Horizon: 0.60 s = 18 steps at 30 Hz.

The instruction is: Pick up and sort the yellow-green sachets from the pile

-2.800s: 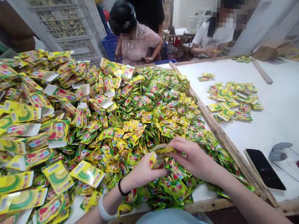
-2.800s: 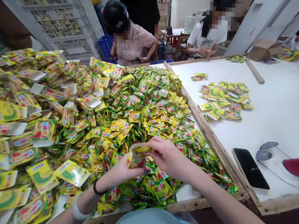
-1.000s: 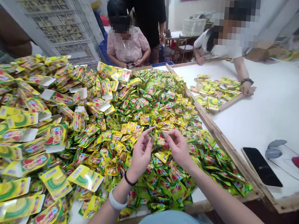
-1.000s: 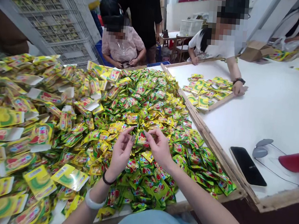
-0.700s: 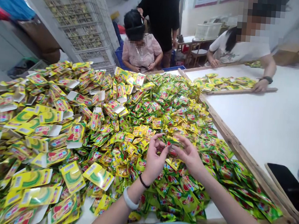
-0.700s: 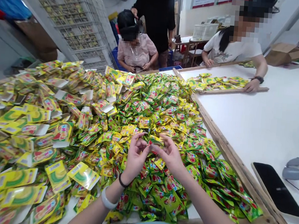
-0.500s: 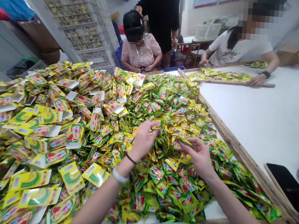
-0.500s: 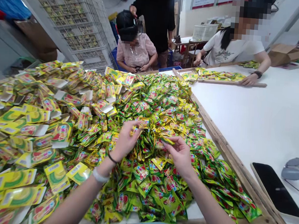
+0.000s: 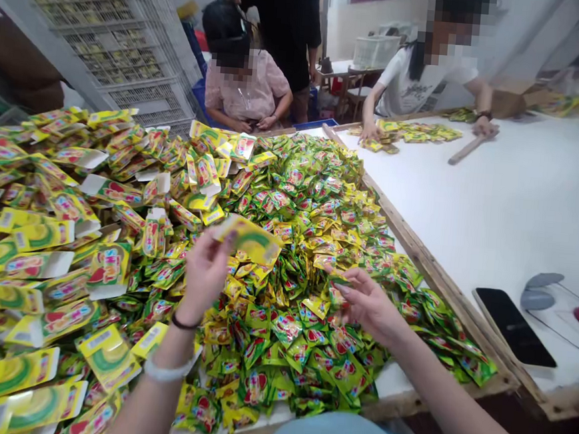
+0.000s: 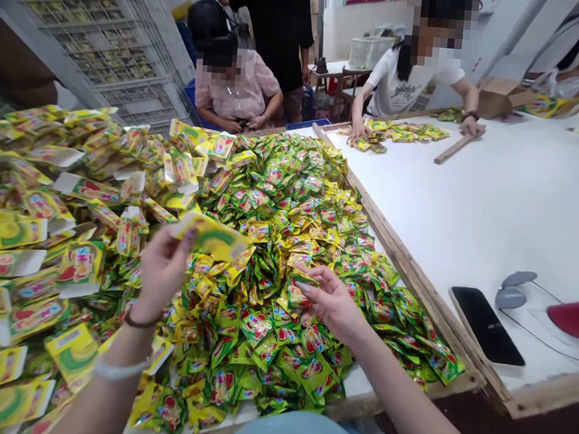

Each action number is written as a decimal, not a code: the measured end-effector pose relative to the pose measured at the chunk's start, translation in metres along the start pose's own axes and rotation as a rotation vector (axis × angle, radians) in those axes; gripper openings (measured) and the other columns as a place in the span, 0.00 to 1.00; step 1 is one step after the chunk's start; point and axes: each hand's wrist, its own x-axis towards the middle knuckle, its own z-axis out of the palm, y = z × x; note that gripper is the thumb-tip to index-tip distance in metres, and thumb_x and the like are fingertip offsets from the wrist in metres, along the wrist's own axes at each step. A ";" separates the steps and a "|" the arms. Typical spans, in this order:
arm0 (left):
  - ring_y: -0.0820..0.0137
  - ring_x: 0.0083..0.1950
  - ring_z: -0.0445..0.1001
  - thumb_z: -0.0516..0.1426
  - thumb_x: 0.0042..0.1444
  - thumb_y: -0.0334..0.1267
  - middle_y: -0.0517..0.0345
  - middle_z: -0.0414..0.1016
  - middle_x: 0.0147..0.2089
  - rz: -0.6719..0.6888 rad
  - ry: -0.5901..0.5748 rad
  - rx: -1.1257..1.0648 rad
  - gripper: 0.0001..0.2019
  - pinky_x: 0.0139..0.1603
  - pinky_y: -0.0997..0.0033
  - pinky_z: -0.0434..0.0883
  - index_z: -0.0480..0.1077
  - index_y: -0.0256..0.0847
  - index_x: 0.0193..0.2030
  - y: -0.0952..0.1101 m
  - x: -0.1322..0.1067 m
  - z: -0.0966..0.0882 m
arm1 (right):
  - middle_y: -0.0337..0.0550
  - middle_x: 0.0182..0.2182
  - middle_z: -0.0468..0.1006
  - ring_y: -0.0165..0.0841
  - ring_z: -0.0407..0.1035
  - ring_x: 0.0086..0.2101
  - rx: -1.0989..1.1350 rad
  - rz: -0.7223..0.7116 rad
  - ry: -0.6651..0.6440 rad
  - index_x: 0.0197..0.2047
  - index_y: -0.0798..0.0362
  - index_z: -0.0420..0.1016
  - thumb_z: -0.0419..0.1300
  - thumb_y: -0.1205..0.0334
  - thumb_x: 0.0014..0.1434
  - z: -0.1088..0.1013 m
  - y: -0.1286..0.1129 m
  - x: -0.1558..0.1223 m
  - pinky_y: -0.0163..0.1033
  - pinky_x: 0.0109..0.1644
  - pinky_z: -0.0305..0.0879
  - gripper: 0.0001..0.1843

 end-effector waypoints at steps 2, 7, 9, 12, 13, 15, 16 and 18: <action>0.69 0.39 0.73 0.54 0.58 0.42 0.55 0.74 0.40 -0.139 -0.152 -0.184 0.12 0.41 0.71 0.70 0.70 0.40 0.45 0.021 -0.039 0.022 | 0.46 0.59 0.62 0.30 0.74 0.29 -0.016 -0.040 -0.047 0.37 0.50 0.64 0.63 0.61 0.53 0.015 0.007 -0.001 0.34 0.22 0.73 0.11; 0.67 0.52 0.70 0.51 0.59 0.47 0.52 0.70 0.52 -0.432 -0.107 -0.508 0.20 0.51 0.68 0.69 0.61 0.45 0.56 0.042 -0.098 0.064 | 0.47 0.55 0.68 0.41 0.68 0.50 -0.514 -0.461 0.012 0.40 0.48 0.67 0.58 0.66 0.57 0.030 0.028 -0.007 0.44 0.41 0.75 0.07; 0.65 0.58 0.66 0.49 0.59 0.52 0.49 0.68 0.56 -0.505 -0.175 -0.628 0.24 0.56 0.65 0.66 0.58 0.45 0.59 0.048 -0.103 0.070 | 0.49 0.57 0.66 0.41 0.64 0.53 -0.832 -0.608 -0.072 0.47 0.48 0.67 0.54 0.69 0.59 0.027 0.034 -0.013 0.47 0.50 0.70 0.13; 0.63 0.57 0.67 0.52 0.56 0.52 0.48 0.71 0.54 -0.607 -0.316 -0.699 0.23 0.57 0.63 0.64 0.64 0.40 0.54 0.056 -0.099 0.071 | 0.51 0.59 0.63 0.40 0.66 0.52 -1.065 -0.660 -0.283 0.53 0.47 0.65 0.52 0.70 0.60 0.022 0.035 -0.026 0.47 0.52 0.68 0.19; 0.62 0.55 0.69 0.54 0.56 0.50 0.48 0.72 0.52 -0.649 -0.303 -0.730 0.21 0.56 0.63 0.65 0.66 0.40 0.52 0.057 -0.096 0.070 | 0.51 0.59 0.63 0.40 0.66 0.51 -1.075 -0.672 -0.325 0.53 0.47 0.66 0.52 0.71 0.59 0.021 0.032 -0.030 0.46 0.50 0.69 0.19; 0.62 0.49 0.73 0.54 0.55 0.46 0.51 0.75 0.46 -0.716 -0.237 -0.823 0.16 0.51 0.62 0.69 0.68 0.40 0.47 0.058 -0.091 0.068 | 0.51 0.55 0.67 0.39 0.68 0.48 -1.043 -0.714 -0.325 0.50 0.47 0.68 0.52 0.74 0.58 0.020 0.019 -0.036 0.44 0.48 0.70 0.19; 0.62 0.45 0.75 0.55 0.54 0.45 0.52 0.76 0.42 -0.726 -0.230 -0.865 0.14 0.48 0.62 0.70 0.69 0.39 0.43 0.058 -0.089 0.066 | 0.50 0.51 0.69 0.37 0.69 0.46 -0.991 -0.732 -0.269 0.49 0.47 0.68 0.53 0.75 0.57 0.020 0.010 -0.036 0.43 0.45 0.71 0.19; 0.64 0.37 0.76 0.58 0.50 0.43 0.54 0.76 0.34 -0.688 -0.296 -0.850 0.12 0.42 0.65 0.72 0.70 0.38 0.38 0.060 -0.088 0.063 | 0.46 0.43 0.70 0.35 0.70 0.42 -0.826 -0.756 -0.078 0.46 0.46 0.68 0.55 0.74 0.55 0.023 -0.011 -0.030 0.40 0.39 0.73 0.17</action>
